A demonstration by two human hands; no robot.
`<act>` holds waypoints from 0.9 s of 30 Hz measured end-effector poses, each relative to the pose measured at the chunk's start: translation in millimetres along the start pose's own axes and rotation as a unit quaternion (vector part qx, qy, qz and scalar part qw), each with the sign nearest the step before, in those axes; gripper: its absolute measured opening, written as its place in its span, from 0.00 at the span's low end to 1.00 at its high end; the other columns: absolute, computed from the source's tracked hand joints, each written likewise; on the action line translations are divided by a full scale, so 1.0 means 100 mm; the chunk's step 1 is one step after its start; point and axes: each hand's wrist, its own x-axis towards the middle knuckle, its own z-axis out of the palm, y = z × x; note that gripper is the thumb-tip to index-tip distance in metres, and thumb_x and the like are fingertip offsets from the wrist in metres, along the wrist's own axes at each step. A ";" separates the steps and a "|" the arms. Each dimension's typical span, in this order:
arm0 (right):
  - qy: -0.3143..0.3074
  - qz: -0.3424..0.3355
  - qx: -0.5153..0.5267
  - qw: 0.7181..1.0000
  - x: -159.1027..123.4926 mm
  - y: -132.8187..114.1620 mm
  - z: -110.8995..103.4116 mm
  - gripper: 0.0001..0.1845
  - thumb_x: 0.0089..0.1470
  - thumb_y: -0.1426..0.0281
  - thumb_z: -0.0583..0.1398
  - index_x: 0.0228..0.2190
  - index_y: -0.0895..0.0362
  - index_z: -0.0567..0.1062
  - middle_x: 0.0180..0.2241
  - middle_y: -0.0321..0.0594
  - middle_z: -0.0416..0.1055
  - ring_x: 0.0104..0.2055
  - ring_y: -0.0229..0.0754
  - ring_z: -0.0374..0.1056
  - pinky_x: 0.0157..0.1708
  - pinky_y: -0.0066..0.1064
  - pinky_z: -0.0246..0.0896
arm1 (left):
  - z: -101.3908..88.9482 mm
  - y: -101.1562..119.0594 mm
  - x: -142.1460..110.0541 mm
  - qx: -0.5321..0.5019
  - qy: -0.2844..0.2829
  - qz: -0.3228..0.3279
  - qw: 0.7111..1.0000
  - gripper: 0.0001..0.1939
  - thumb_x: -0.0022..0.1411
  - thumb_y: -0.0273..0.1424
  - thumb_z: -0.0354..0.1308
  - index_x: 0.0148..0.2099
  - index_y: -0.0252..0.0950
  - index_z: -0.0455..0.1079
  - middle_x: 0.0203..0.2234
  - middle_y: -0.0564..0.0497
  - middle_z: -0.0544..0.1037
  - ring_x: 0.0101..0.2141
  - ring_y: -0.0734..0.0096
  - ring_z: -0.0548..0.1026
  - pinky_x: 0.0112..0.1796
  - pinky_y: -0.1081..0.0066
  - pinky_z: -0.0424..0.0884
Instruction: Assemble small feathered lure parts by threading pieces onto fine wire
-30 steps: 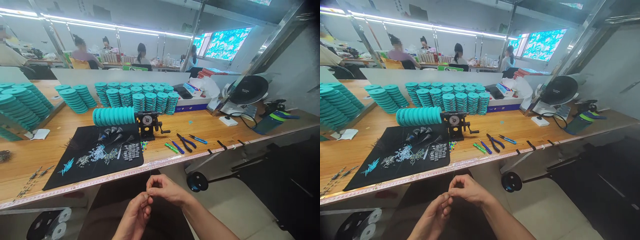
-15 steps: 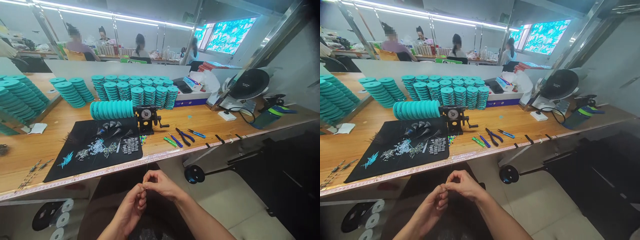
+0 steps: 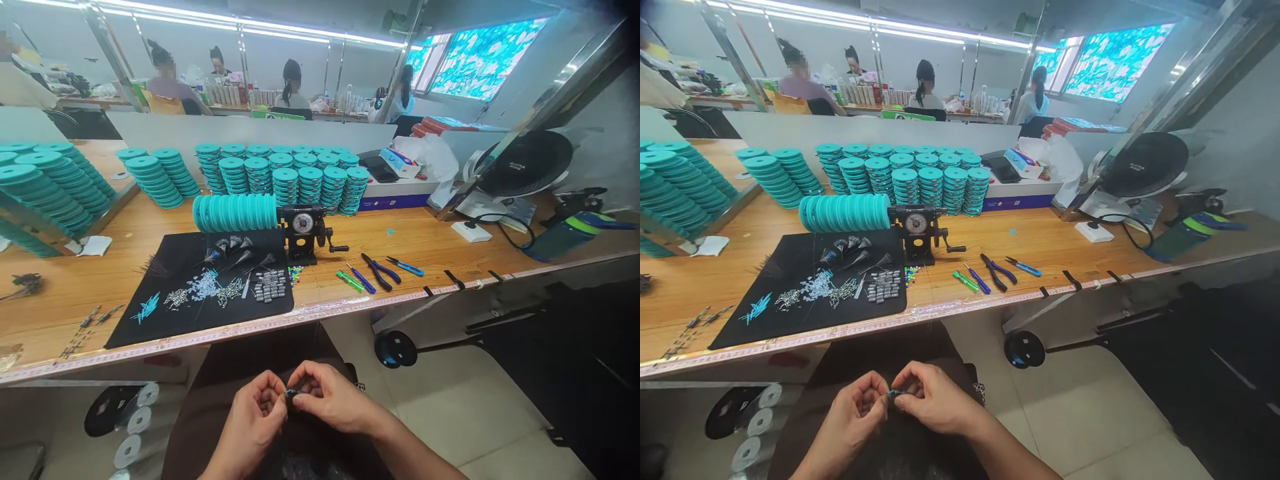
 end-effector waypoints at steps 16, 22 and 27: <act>0.068 -0.024 -0.015 0.997 -0.05 0.07 -0.04 0.09 0.52 0.68 0.60 0.24 0.58 0.69 0.23 0.32 0.63 0.26 0.36 0.58 0.27 0.26 0.51 | -0.06 0.55 0.18 0.394 -0.024 0.150 0.906 0.04 0.55 0.26 0.55 0.28 0.37 0.68 0.17 0.57 0.67 0.19 0.74 0.64 0.21 0.77 0.56; 0.074 -0.003 -0.024 0.997 -0.02 0.02 0.01 0.07 0.50 0.69 0.60 0.24 0.57 0.67 0.23 0.32 0.60 0.26 0.36 0.55 0.27 0.27 0.49 | -0.54 1.25 0.78 0.513 0.232 0.153 0.812 0.11 0.67 0.36 0.46 0.38 0.39 0.69 0.20 0.52 0.71 0.28 0.60 0.74 0.31 0.69 0.61; 0.075 0.004 -0.011 0.997 -0.02 0.05 0.08 0.06 0.48 0.70 0.60 0.24 0.57 0.67 0.22 0.31 0.59 0.25 0.36 0.54 0.26 0.27 0.47 | -0.58 1.36 1.22 0.587 0.258 0.095 0.762 0.12 0.65 0.37 0.54 0.40 0.33 0.72 0.33 0.44 0.79 0.38 0.56 0.77 0.40 0.59 0.69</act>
